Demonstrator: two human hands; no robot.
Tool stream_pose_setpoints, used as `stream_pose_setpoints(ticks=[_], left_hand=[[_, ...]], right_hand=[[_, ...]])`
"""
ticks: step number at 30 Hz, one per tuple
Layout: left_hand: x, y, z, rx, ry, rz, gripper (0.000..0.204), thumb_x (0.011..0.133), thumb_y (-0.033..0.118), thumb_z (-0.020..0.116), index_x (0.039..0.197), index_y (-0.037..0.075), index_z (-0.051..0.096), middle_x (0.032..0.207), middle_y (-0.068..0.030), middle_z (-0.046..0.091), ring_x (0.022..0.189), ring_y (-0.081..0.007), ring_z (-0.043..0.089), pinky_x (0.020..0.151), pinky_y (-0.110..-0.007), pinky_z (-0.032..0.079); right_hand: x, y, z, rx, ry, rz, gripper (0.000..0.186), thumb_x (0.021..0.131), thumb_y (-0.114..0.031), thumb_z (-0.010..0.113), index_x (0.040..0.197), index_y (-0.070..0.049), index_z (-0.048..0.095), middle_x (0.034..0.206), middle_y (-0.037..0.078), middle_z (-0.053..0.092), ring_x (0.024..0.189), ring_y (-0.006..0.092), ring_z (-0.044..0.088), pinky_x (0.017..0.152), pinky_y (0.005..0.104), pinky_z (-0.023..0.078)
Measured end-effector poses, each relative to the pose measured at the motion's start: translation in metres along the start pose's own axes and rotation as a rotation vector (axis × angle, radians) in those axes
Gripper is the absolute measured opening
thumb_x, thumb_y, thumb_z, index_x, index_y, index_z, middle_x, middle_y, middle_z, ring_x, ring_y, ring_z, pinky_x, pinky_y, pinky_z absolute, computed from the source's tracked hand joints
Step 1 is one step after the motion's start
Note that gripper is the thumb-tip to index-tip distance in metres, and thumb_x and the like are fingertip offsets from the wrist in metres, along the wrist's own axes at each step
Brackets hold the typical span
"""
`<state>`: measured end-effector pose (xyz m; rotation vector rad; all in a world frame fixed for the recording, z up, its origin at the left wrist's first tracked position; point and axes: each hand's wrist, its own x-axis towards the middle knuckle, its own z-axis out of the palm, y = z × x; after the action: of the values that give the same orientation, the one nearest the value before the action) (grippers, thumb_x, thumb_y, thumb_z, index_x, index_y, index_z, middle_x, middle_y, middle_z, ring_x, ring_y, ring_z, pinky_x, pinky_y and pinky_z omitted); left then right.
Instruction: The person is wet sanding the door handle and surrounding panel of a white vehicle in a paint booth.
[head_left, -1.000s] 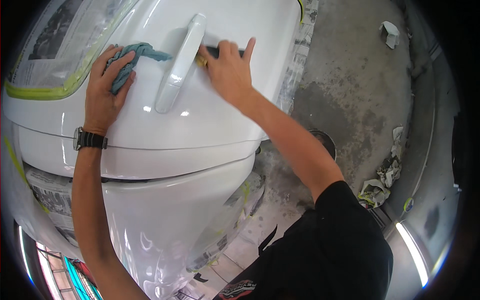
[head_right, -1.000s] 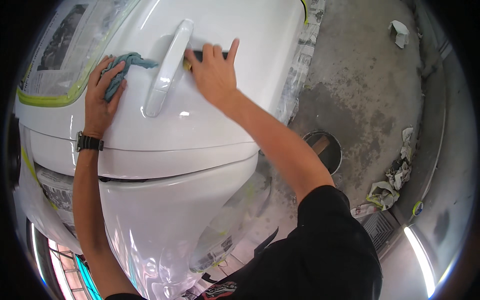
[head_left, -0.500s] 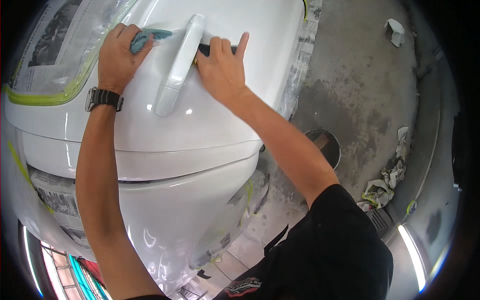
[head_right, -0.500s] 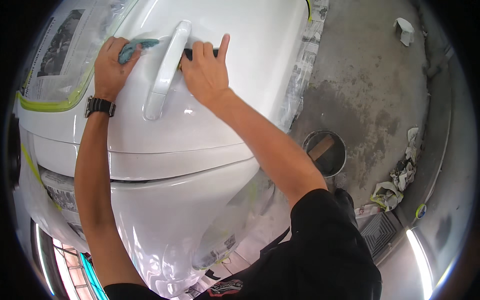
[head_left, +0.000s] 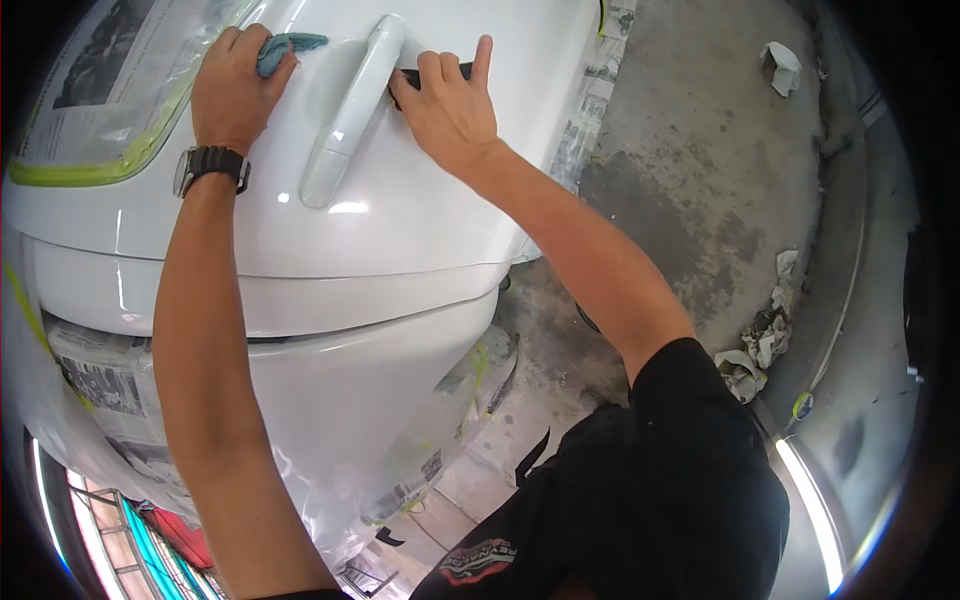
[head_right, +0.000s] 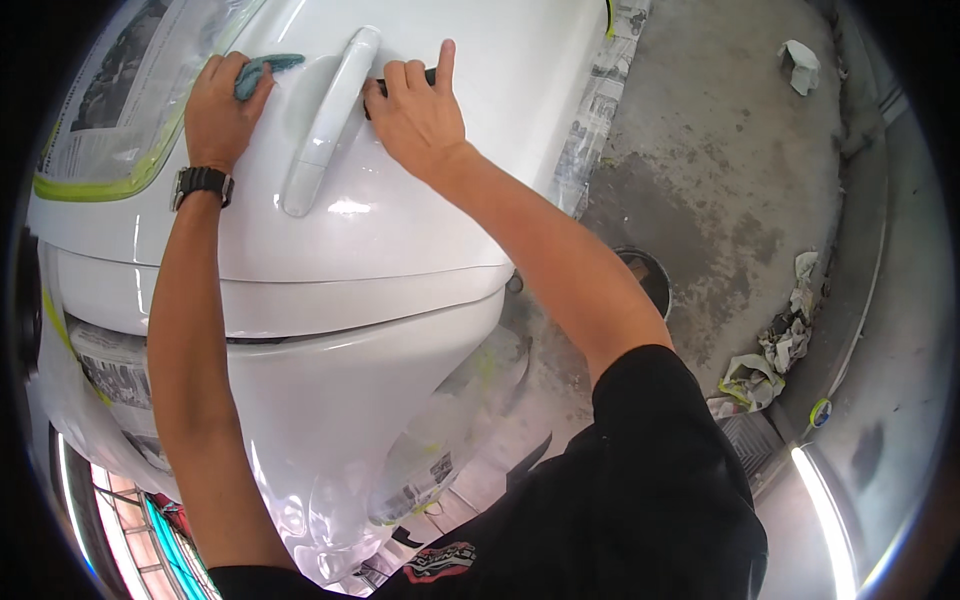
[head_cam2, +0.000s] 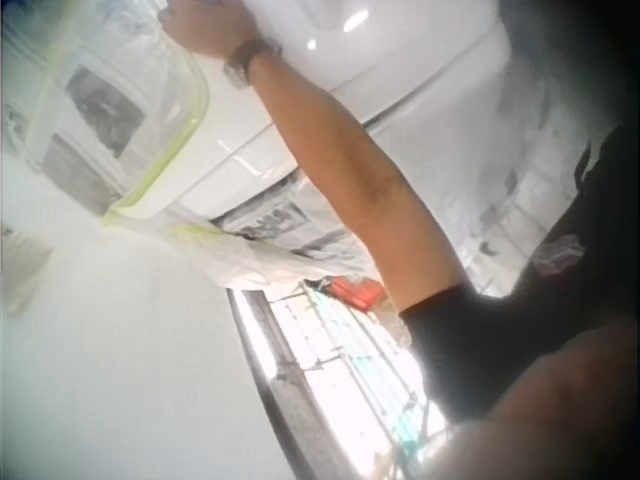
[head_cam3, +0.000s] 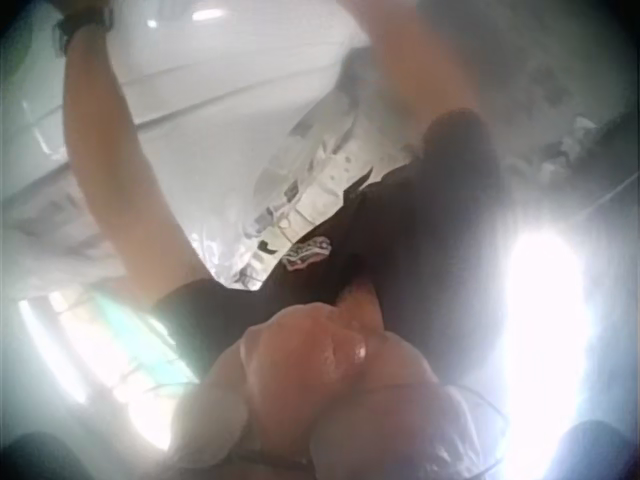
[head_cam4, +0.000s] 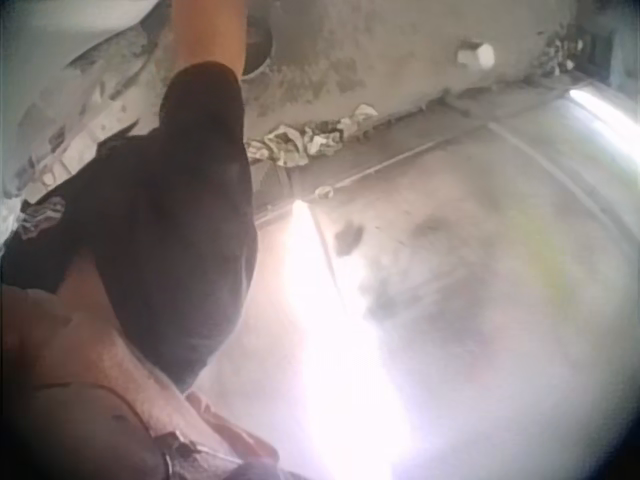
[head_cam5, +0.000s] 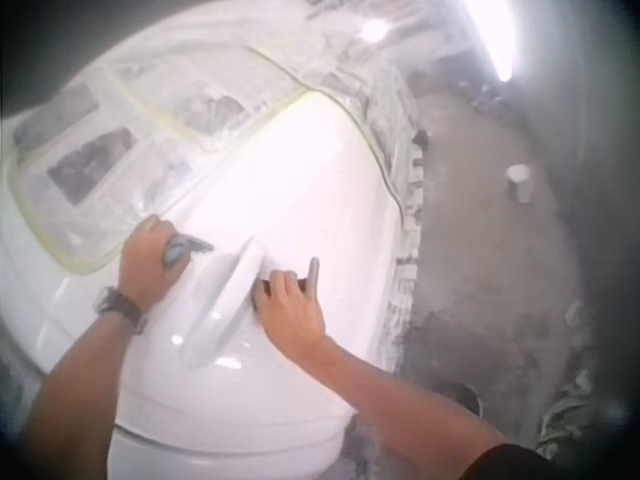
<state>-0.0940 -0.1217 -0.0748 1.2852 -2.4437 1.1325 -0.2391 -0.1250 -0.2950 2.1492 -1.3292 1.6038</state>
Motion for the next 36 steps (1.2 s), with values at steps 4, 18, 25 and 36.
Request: stream_pose_setpoints(ticks=[4, 18, 25, 36], left_hand=[[-0.004, -0.003, 0.003, 0.034, 0.034, -0.035, 0.023, 0.084, 0.027, 0.079, 0.087, 0.009, 0.065, 0.084, -0.0086, 0.063, 0.081, -0.0325, 0.063, 0.071, -0.044, 0.052], [-0.002, -0.002, -0.001, 0.082, 0.031, 0.000, 0.025, 0.088, 0.028, 0.079, 0.093, 0.006, 0.069, 0.088, -0.0086, 0.065, 0.082, -0.0311, 0.063, 0.072, -0.041, 0.051], [0.002, 0.000, 0.001, 0.086, 0.019, -0.007, 0.024, 0.088, 0.027, 0.079, 0.092, 0.006, 0.069, 0.087, -0.0085, 0.065, 0.081, -0.0307, 0.063, 0.072, -0.041, 0.051], [0.002, -0.004, 0.003, 0.095, 0.030, 0.002, 0.027, 0.085, 0.033, 0.080, 0.089, 0.009, 0.068, 0.082, -0.0075, 0.063, 0.078, -0.0308, 0.063, 0.070, -0.043, 0.051]], right_hand=[[-0.020, -0.033, -0.003, 0.089, -0.086, 0.083, 0.029, 0.089, -0.010, 0.063, 0.117, -0.008, 0.071, 0.099, 0.010, 0.051, 0.097, 0.0305, 0.055, 0.110, 0.0798, 0.023], [0.000, 0.021, 0.026, 0.045, 0.150, -0.126, 0.036, 0.087, -0.010, 0.064, 0.121, -0.018, 0.071, 0.092, 0.008, 0.049, 0.091, 0.0271, 0.054, 0.107, 0.0782, 0.029], [0.002, 0.028, 0.024, 0.047, 0.155, -0.215, 0.034, 0.086, -0.010, 0.064, 0.119, -0.016, 0.072, 0.093, 0.009, 0.049, 0.090, 0.0280, 0.054, 0.105, 0.0799, 0.029], [-0.018, -0.026, -0.011, 0.085, -0.141, 0.046, 0.039, 0.089, -0.019, 0.069, 0.127, -0.009, 0.068, 0.099, 0.013, 0.050, 0.097, 0.0306, 0.055, 0.106, 0.0788, 0.028]])
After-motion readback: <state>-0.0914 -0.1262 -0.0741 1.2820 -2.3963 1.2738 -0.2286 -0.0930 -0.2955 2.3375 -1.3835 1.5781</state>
